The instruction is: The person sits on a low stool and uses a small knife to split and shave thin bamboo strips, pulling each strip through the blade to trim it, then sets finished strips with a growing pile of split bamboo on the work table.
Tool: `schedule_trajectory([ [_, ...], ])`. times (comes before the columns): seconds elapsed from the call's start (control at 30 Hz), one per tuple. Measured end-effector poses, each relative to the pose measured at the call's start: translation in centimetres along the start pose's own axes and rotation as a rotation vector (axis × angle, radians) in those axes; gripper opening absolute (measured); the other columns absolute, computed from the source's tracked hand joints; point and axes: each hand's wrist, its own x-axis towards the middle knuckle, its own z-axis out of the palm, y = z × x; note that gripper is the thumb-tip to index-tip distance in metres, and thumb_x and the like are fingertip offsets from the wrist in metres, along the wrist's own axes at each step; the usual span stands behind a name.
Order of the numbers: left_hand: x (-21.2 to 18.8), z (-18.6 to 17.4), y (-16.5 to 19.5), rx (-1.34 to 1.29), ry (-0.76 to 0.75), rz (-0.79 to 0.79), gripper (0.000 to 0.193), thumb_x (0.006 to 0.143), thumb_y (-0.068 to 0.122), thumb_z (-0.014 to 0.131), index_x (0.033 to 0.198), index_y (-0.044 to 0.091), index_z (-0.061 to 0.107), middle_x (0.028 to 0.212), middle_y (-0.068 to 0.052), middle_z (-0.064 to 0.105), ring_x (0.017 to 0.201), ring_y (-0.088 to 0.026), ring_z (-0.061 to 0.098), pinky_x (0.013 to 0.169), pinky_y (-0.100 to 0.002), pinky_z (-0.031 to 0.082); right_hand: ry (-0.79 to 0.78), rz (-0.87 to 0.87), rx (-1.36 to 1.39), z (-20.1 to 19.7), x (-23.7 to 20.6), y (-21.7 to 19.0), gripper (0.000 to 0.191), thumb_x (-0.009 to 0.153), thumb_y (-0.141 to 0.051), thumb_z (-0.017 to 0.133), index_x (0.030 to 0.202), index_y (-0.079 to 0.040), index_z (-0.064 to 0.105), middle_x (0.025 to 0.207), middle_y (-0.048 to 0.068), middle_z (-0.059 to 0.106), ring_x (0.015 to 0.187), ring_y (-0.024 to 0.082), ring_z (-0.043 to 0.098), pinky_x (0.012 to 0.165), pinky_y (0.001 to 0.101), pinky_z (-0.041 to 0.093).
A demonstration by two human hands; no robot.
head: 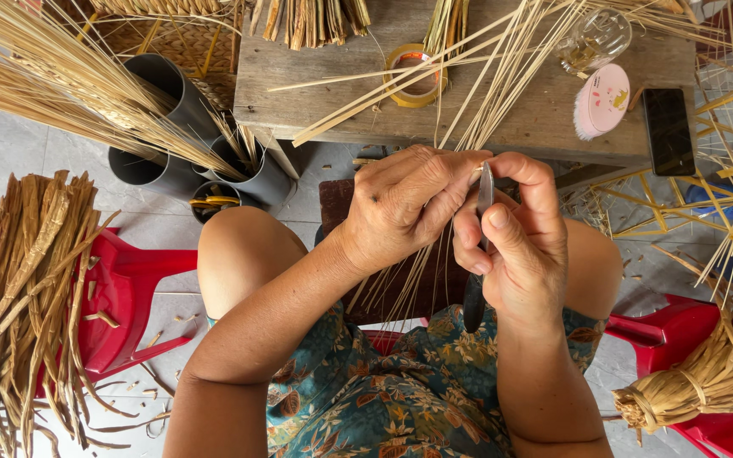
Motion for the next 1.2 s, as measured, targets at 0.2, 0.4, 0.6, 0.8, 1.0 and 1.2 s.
schedule_trajectory([
  [0.2, 0.0, -0.3, 0.0, 0.048, -0.011, 0.035, 0.023, 0.102, 0.006, 0.073, 0.124, 0.005, 0.068, 0.105, -0.008, 0.074, 0.084, -0.021, 0.073, 0.070, -0.030, 0.059, 0.021, 0.005, -0.005, 0.0, -0.2, 0.0, 0.039, 0.112, -0.020, 0.063, 0.144, -0.007, 0.046, 0.085, 0.009, 0.056, 0.065, 0.008, 0.046, 0.051, 0.0191, 0.035],
  [0.4, 0.1, -0.3, -0.1, 0.054, -0.032, 0.056, 0.023, 0.100, 0.006, 0.074, 0.122, 0.004, 0.068, 0.106, -0.008, 0.074, 0.085, -0.021, 0.073, 0.069, -0.029, 0.059, 0.024, 0.009, 0.017, 0.0, 0.0, 0.0, 0.034, 0.111, -0.019, 0.064, 0.138, -0.008, 0.047, 0.084, 0.009, 0.056, 0.064, 0.007, 0.047, 0.055, 0.0210, 0.035],
  [0.6, -0.1, -0.5, -0.2, 0.050, -0.035, 0.082, 0.021, 0.101, 0.004, 0.074, 0.121, 0.003, 0.067, 0.105, -0.009, 0.073, 0.086, -0.023, 0.073, 0.071, -0.030, 0.059, 0.032, -0.009, -0.009, 0.3, 0.0, 0.0, 0.033, 0.112, -0.019, 0.064, 0.138, -0.007, 0.047, 0.086, 0.009, 0.057, 0.066, 0.008, 0.048, 0.051, 0.0190, 0.035],
  [0.8, -0.2, -0.3, -0.1, 0.125, -0.002, 0.086, 0.022, 0.099, 0.004, 0.074, 0.120, 0.003, 0.067, 0.109, -0.008, 0.073, 0.089, -0.024, 0.074, 0.075, -0.031, 0.061, 0.097, -0.029, -0.084, 0.9, 0.3, 0.2, 0.034, 0.110, -0.017, 0.064, 0.137, -0.005, 0.047, 0.096, 0.009, 0.059, 0.071, 0.007, 0.049, 0.057, 0.0213, 0.037],
  [1.0, -0.5, -0.2, 0.2, 0.182, -0.030, 0.107, 0.025, 0.098, 0.000, 0.073, 0.122, -0.001, 0.065, 0.113, -0.010, 0.073, 0.090, -0.025, 0.074, 0.079, -0.034, 0.061, 0.088, 0.000, 0.003, 0.4, 0.6, 0.1, 0.030, 0.109, -0.016, 0.066, 0.132, -0.004, 0.051, 0.096, 0.008, 0.060, 0.079, 0.008, 0.051, 0.057, 0.0216, 0.038],
  [1.2, 1.6, -1.9, 0.8, 0.141, -0.105, 0.078, 0.027, 0.100, 0.006, 0.079, 0.124, 0.003, 0.069, 0.110, -0.007, 0.073, 0.091, -0.022, 0.073, 0.082, -0.032, 0.061, 0.009, 0.096, 0.149, -1.1, 1.3, -0.5, 0.031, 0.109, -0.022, 0.067, 0.133, -0.006, 0.056, 0.085, 0.009, 0.058, 0.064, 0.008, 0.044, 0.055, 0.0227, 0.034],
])
